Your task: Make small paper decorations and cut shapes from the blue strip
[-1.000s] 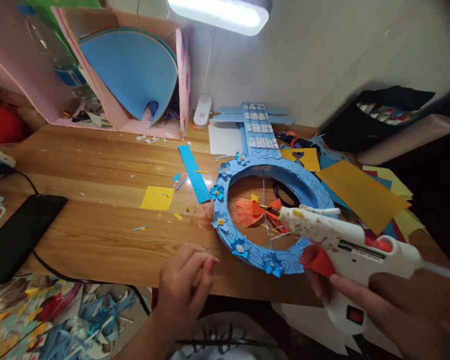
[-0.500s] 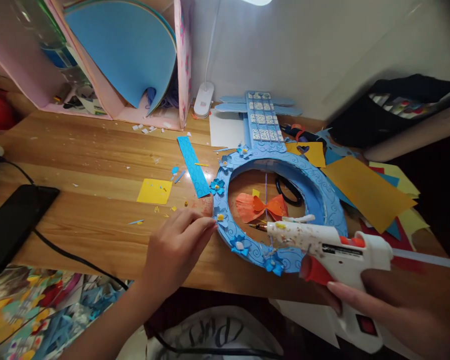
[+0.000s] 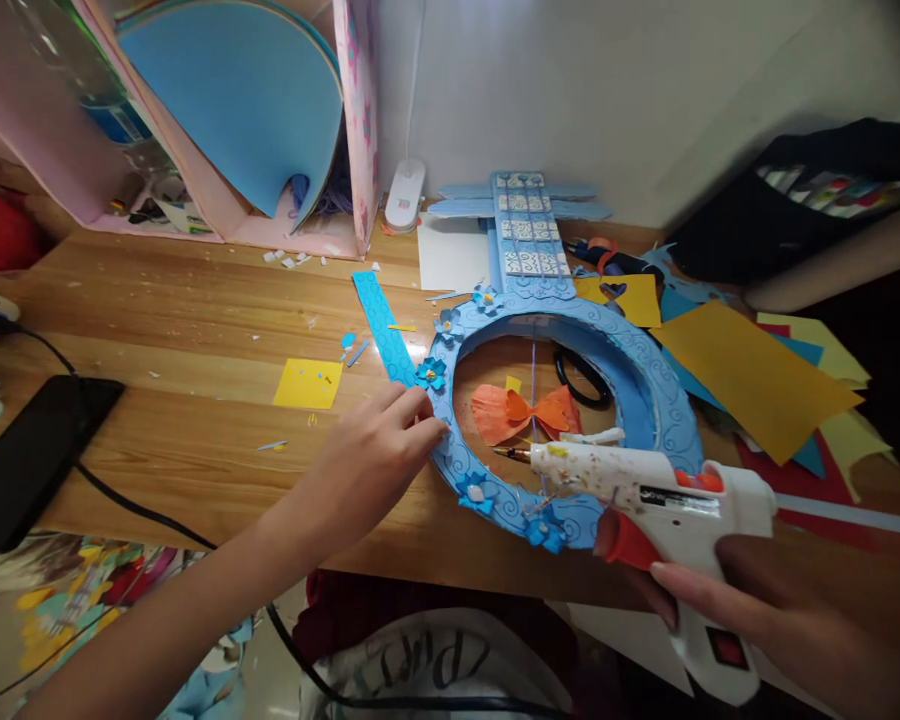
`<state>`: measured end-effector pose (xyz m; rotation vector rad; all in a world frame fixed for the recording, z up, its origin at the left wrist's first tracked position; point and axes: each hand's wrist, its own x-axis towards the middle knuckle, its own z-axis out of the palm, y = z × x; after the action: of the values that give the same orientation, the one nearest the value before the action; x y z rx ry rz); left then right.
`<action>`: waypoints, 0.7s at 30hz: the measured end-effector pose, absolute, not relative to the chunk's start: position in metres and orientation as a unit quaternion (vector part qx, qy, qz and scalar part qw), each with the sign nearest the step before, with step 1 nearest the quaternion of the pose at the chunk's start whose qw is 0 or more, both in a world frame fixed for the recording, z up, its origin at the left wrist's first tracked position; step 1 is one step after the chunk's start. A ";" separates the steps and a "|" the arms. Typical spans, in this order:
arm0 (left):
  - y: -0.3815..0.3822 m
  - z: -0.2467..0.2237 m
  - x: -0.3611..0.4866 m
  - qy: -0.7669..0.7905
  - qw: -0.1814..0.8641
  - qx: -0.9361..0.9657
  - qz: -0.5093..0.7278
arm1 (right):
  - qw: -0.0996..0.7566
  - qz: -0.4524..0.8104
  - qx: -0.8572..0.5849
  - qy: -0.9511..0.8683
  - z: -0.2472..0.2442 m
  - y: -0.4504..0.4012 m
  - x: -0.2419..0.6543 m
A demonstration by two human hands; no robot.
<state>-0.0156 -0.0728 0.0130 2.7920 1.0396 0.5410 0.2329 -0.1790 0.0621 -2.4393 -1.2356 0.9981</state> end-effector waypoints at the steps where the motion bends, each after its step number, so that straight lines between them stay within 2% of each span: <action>1: -0.072 0.014 -0.015 0.342 0.057 0.922 0.174 | 0.116 0.351 -0.839 -0.399 0.063 -0.177 0.232; 5: -0.070 0.015 -0.015 0.341 0.047 0.923 0.172 | 0.123 0.400 -0.847 -0.328 0.065 -0.170 0.232; 10: -0.067 0.014 -0.013 0.328 0.038 0.929 0.169 | 0.113 0.442 -0.823 -0.339 0.061 -0.165 0.240; 21: -0.064 0.011 -0.008 0.311 -0.016 0.932 0.186 | 0.147 0.403 -0.840 -0.332 0.060 -0.175 0.237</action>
<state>-0.0085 -0.0644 0.0115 2.9582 0.9887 0.5905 0.2371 -0.1748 0.0599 -2.4178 -0.9559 1.1613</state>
